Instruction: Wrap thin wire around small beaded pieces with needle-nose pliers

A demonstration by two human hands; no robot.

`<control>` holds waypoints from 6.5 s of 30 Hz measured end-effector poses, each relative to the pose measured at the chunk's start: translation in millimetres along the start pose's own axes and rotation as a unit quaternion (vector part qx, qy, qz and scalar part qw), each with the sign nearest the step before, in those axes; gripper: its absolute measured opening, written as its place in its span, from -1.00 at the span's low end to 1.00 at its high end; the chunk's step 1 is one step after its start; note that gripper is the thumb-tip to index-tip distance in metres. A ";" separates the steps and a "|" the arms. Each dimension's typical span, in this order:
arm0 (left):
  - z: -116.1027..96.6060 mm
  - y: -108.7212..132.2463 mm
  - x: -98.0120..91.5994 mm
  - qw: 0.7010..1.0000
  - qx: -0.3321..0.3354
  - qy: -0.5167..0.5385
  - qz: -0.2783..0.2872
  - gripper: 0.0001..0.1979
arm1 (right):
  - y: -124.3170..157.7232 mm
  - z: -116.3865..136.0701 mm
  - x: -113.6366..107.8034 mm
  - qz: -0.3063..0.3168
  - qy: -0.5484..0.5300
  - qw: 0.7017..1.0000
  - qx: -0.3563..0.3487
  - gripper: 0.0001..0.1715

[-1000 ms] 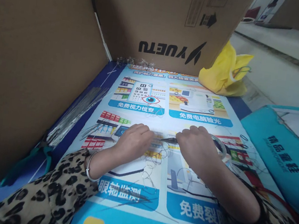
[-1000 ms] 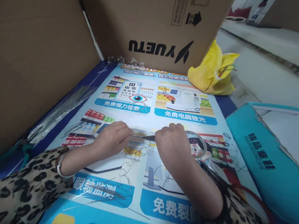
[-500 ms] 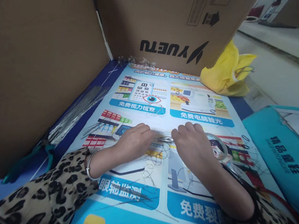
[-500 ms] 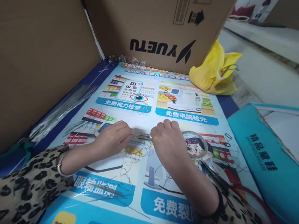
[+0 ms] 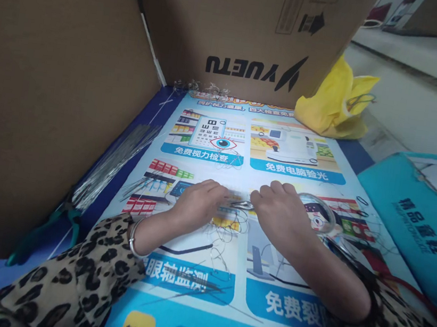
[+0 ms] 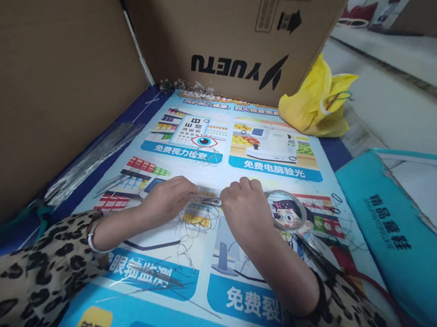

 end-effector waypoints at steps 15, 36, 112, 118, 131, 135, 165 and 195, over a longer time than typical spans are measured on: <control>-4.2 -1.0 4.3 0.994 0.020 -0.099 0.033 -0.86 | -0.6 2.4 -1.9 0.038 0.004 0.999 0.008 -0.80; -4.0 -0.2 5.6 0.988 0.018 -0.147 0.051 -0.89 | -10.5 10.8 -1.4 0.044 0.015 0.999 0.000 -0.78; 34.4 6.7 2.9 0.921 -0.201 0.334 0.003 -0.92 | -5.7 0.6 14.4 -0.027 -0.046 0.998 0.025 -0.84; 31.8 4.8 -0.8 0.934 -0.188 0.302 0.004 -0.92 | -7.2 0.9 13.5 -0.023 -0.045 0.998 0.029 -0.85; 31.8 5.3 0.5 0.932 -0.185 0.311 0.006 -0.92 | -7.0 -0.3 14.0 -0.021 -0.051 0.998 0.031 -0.85; 30.8 5.1 0.1 0.932 -0.182 0.314 0.006 -0.92 | -7.4 -0.1 14.0 -0.011 -0.058 0.998 0.023 -0.83; 22.1 1.8 -5.6 0.958 -0.120 0.261 -0.001 -0.90 | -8.8 2.2 10.3 -0.021 -0.054 0.998 0.023 -0.82; 26.8 14.2 30.3 0.774 -0.299 0.548 0.109 -0.85 | -8.6 11.2 27.4 0.076 -0.047 0.995 0.040 -0.56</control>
Point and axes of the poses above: each hand's wrist, its own y-axis away from the middle knuckle, its own x-axis out of the palm, z = x × y, the point moved 9 cm from there along -y, towards the middle knuckle, and after that the axes turned 1 degree about x, right-handed, at the moved point
